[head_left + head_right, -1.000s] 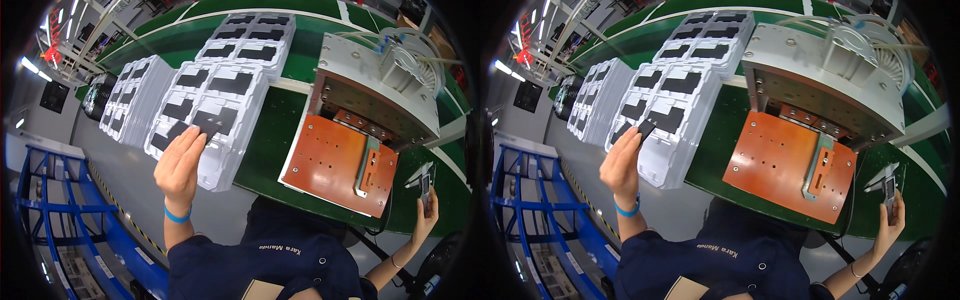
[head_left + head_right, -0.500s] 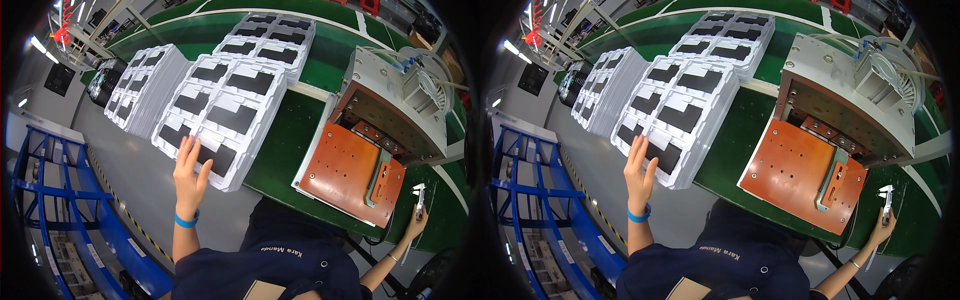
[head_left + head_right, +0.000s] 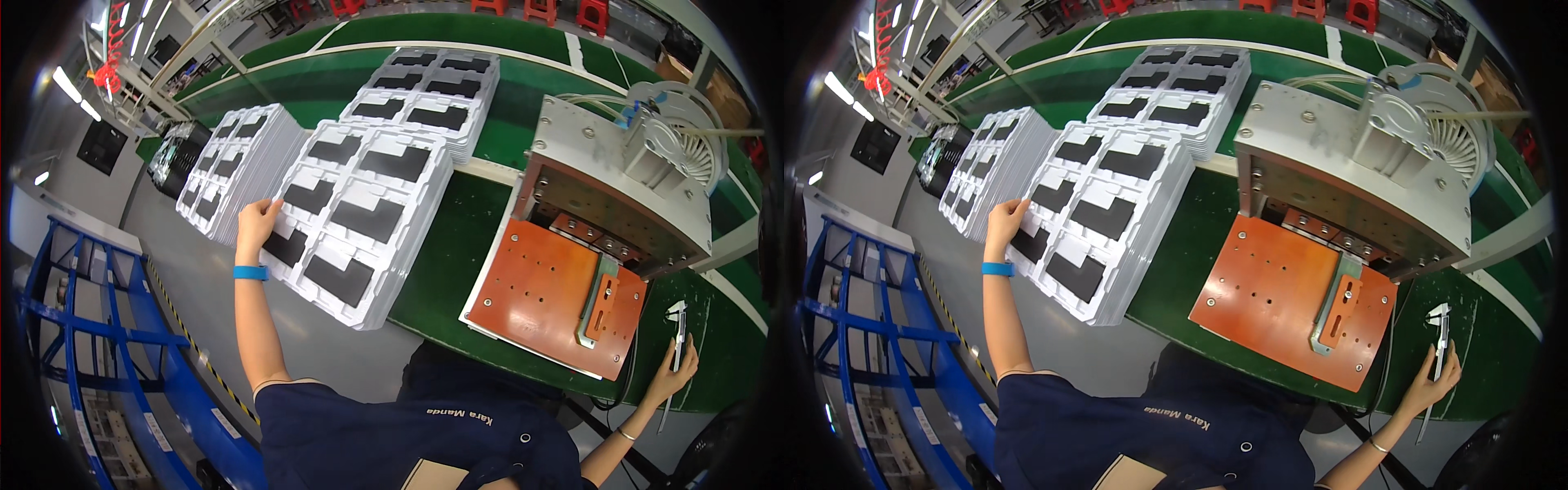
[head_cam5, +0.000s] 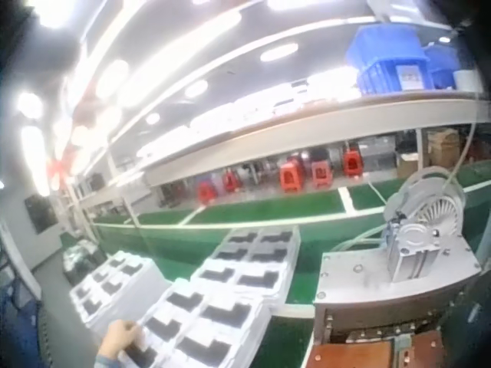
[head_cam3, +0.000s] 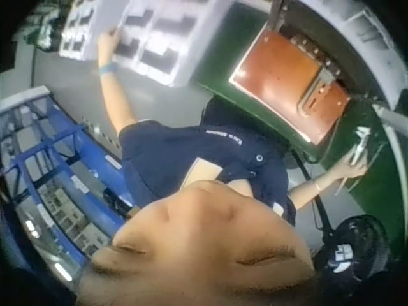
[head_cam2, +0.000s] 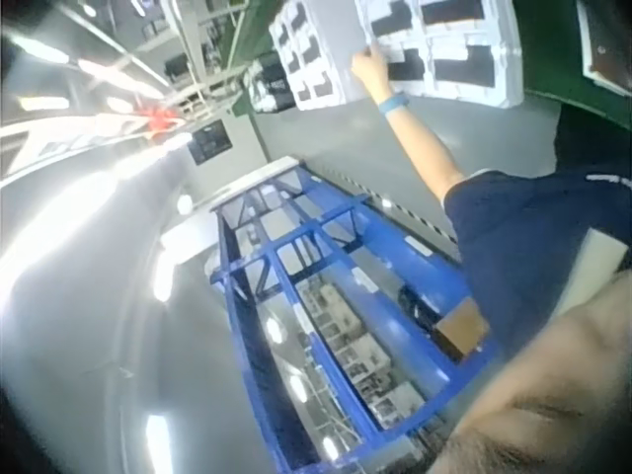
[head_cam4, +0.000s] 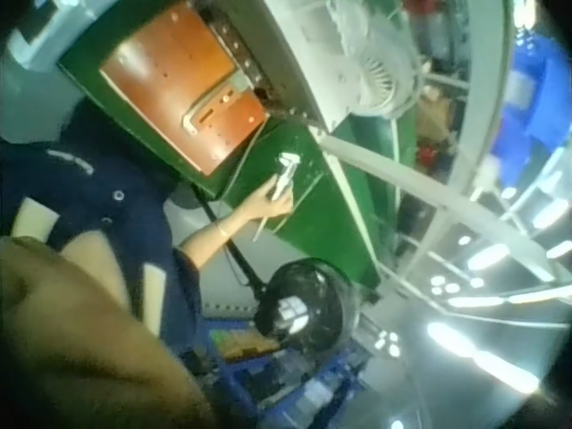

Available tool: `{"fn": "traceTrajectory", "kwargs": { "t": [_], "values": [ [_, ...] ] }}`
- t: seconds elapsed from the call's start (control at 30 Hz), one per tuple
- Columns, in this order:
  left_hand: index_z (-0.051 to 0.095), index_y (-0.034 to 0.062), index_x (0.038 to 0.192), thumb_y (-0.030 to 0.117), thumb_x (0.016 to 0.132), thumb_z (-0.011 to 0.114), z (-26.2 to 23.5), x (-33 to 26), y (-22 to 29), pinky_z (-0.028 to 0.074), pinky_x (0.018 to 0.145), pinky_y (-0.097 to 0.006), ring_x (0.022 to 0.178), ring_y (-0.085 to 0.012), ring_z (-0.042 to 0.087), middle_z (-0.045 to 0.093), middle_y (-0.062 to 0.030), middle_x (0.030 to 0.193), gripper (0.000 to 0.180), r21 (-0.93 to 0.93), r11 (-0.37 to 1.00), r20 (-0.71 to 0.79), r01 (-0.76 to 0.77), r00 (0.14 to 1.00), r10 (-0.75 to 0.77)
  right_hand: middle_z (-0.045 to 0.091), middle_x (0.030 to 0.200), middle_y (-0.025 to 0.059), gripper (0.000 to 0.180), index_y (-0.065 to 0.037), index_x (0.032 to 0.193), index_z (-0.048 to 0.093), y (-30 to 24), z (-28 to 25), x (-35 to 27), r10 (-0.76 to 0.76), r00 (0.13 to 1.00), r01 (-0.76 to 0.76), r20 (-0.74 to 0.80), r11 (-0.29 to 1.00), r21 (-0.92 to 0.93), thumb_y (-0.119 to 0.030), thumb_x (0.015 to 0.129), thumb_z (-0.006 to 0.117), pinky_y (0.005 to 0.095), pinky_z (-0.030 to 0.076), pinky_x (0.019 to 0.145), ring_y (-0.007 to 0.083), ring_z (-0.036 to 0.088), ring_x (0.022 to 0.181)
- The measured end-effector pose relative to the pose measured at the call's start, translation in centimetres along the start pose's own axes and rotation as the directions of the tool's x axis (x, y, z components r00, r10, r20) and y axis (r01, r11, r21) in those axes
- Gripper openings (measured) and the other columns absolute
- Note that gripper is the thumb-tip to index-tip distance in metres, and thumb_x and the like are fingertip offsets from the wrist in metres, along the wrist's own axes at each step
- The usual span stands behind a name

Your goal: Placing components into a pressing machine and measuring a sample with a caliper.

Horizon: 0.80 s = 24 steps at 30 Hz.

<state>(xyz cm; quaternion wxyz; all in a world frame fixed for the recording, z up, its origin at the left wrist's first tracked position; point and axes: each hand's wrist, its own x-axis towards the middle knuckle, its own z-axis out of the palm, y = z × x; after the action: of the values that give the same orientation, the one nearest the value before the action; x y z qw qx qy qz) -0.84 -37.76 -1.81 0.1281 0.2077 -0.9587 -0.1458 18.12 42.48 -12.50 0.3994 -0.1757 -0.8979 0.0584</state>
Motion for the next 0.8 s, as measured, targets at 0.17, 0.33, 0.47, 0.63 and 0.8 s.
{"fn": "traceTrajectory", "kwargs": {
  "t": [0.17, 0.33, 0.47, 0.63, 0.8],
  "values": [
    [0.075, -0.0041, 0.103, 0.048, 0.089, 0.067, -1.0, 2.3, -0.9, 0.053, 0.076, -0.038, 0.079, -0.0274, 0.071, 0.073, -0.0181, 0.081, 0.054, -0.01, 1.0, 0.184, 0.019, 0.983, -0.017, 0.064, 0.119, 0.0143, 0.036, 0.002, 0.125, 0.066, -6.7, -1.6, -2.0, 0.004, 0.991, -0.036, 0.131, 0.968, 0.248, -0.002, 0.09, 0.072, 0.0381, 0.045, 0.098, 0.0279, 0.058, 0.112],
    [0.071, -0.0076, 0.114, 0.051, 0.091, 0.066, -3.9, 4.0, -1.1, 0.052, 0.085, -0.036, 0.095, -0.025, 0.07, 0.074, -0.0194, 0.096, 0.063, -0.073, 0.994, 0.22, 0.075, 0.974, -0.058, 0.064, 0.116, 0.0132, 0.031, 0.003, 0.12, 0.066, -7.8, -1.5, -4.2, 0.104, 0.965, -0.183, 0.242, 0.925, 0.333, -0.002, 0.09, 0.071, 0.0354, 0.046, 0.094, 0.0255, 0.06, 0.109],
    [0.071, -0.0025, 0.11, 0.043, 0.098, 0.063, -5.4, 4.3, 1.2, 0.051, 0.076, -0.028, 0.082, -0.0132, 0.062, 0.071, -0.006, 0.093, 0.048, -0.175, 0.962, 0.374, 0.211, 0.918, -0.133, 0.064, 0.115, 0.0083, 0.028, 0.002, 0.121, 0.067, -6.7, -1.0, -4.8, 0.229, 0.938, -0.319, 0.259, 0.862, 0.395, -0.007, 0.094, 0.068, 0.0308, 0.047, 0.085, 0.0183, 0.059, 0.099],
    [0.061, 0.0005, 0.122, 0.028, 0.101, 0.062, -4.2, 4.0, -0.3, 0.048, 0.087, -0.024, 0.096, -0.0096, 0.06, 0.067, -0.0004, 0.106, 0.034, -0.548, 0.817, 0.362, 0.18, 0.931, 0.038, 0.062, 0.109, 0.0043, 0.029, 0.001, 0.123, 0.066, -5.9, -0.8, -5.1, 0.349, 0.874, -0.476, 0.338, 0.755, 0.451, -0.008, 0.095, 0.067, 0.028, 0.046, 0.082, 0.0138, 0.056, 0.092],
    [0.061, 0.0042, 0.124, 0.023, 0.102, 0.061, -4.7, 6.5, -1.7, 0.046, 0.092, -0.021, 0.103, -0.0056, 0.059, 0.066, 0.0014, 0.11, 0.029, -0.771, 0.611, 0.399, 0.179, 0.884, 0.245, 0.06, 0.108, 0.0051, 0.029, 0.002, 0.122, 0.066, -5.8, -1.0, -5.9, 0.294, 0.889, -0.435, 0.352, 0.782, 0.446, -0.007, 0.094, 0.067, 0.0276, 0.045, 0.083, 0.0141, 0.054, 0.09]
  ]
}}
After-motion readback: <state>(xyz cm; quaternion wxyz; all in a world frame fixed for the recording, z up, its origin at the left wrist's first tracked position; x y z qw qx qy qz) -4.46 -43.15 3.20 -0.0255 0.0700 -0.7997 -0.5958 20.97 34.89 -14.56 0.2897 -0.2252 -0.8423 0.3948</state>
